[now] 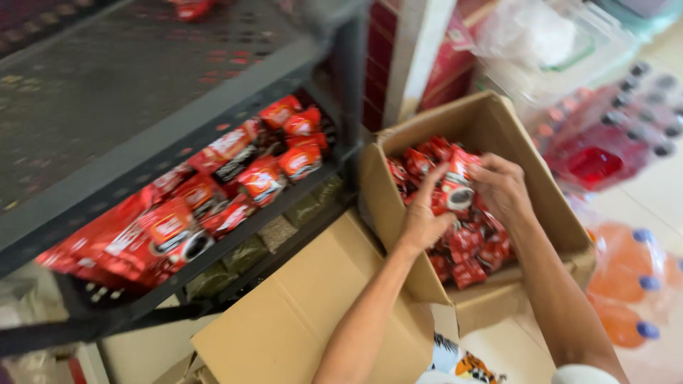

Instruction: Stocking instant coffee packets onto a shelf from a cardboard box.

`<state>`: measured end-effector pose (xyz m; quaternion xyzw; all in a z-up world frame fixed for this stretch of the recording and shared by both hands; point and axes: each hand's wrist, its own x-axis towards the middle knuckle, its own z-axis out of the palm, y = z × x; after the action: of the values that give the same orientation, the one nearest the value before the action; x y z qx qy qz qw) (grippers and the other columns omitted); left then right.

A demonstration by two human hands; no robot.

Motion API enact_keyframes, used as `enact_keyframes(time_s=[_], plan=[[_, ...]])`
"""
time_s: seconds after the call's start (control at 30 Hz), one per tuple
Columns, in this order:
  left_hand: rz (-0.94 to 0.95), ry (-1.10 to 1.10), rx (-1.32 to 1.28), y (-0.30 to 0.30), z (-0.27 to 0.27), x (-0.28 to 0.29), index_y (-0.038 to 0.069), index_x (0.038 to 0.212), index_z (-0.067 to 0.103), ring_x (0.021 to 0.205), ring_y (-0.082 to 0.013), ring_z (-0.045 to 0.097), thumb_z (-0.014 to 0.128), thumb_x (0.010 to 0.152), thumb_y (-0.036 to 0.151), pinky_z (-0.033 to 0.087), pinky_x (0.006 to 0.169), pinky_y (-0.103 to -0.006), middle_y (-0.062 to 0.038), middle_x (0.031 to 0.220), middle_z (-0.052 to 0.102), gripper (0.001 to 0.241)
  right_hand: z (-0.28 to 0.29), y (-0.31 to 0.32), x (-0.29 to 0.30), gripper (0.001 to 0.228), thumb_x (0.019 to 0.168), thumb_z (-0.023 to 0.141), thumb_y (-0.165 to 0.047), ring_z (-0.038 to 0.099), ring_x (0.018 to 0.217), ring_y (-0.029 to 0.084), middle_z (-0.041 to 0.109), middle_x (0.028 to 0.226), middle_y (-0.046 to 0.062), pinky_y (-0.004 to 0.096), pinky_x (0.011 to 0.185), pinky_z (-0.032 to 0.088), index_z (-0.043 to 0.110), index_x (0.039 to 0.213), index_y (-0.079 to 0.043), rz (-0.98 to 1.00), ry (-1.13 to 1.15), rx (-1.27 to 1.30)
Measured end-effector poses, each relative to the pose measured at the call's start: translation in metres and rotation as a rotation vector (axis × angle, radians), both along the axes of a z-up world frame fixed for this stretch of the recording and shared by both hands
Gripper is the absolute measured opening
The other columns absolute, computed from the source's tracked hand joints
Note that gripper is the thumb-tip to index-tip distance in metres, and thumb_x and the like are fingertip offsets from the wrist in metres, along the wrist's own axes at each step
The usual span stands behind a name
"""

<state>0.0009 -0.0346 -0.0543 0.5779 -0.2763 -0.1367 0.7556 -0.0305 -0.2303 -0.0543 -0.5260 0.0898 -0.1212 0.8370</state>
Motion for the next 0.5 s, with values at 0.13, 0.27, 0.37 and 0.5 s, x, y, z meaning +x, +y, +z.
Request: enact_keyframes(time_s=[0.13,0.27,0.37,0.5], plan=[[0.003,-0.070,0.070,0.009,0.012,0.000,0.021,0.154,0.045,0.131,-0.0226,0.061,0.067,0.072,-0.015,0.050,0.108,-0.0321,-0.012,0.146,0.061,0.092,-0.019,-0.017,-0.005,0.002,0.104,0.066,0.001,0.065,0.087,0.014,0.069,0.100,0.008,0.027,0.078,0.053,0.066,0.104,-0.001,0.021,-0.065,0.028],[0.073,-0.240,0.120,0.030,0.038,0.001,0.021,0.155,0.047,0.138,-0.0283,0.058,0.063,0.072,-0.016,0.049,0.112,-0.0354,-0.015,0.149,0.059,0.092,0.034,0.017,-0.003,0.011,0.101,0.065,0.000,0.067,0.088,0.014,0.071,0.104,0.008,0.028,0.077,0.054,0.066,0.111,-0.004,0.056,-0.108,0.077],[0.070,-0.267,0.162,0.044,0.052,0.000,0.024,0.155,0.049,0.129,-0.0314,0.064,0.065,0.077,-0.010,0.053,0.108,-0.0376,-0.016,0.142,0.062,0.087,0.045,0.025,-0.002,0.017,0.097,0.062,-0.003,0.071,0.091,0.016,0.073,0.105,0.009,0.032,0.082,0.059,0.067,0.113,-0.005,0.061,-0.108,0.081],[0.171,-0.414,0.182,0.070,0.082,-0.006,0.021,0.150,0.049,0.126,-0.0339,0.063,0.084,0.081,0.007,0.052,0.106,-0.0401,-0.017,0.137,0.062,0.080,0.045,0.019,-0.003,0.010,0.104,0.064,0.000,0.070,0.092,0.016,0.073,0.104,0.011,0.030,0.084,0.057,0.069,0.112,0.002,0.059,-0.181,-0.025]])
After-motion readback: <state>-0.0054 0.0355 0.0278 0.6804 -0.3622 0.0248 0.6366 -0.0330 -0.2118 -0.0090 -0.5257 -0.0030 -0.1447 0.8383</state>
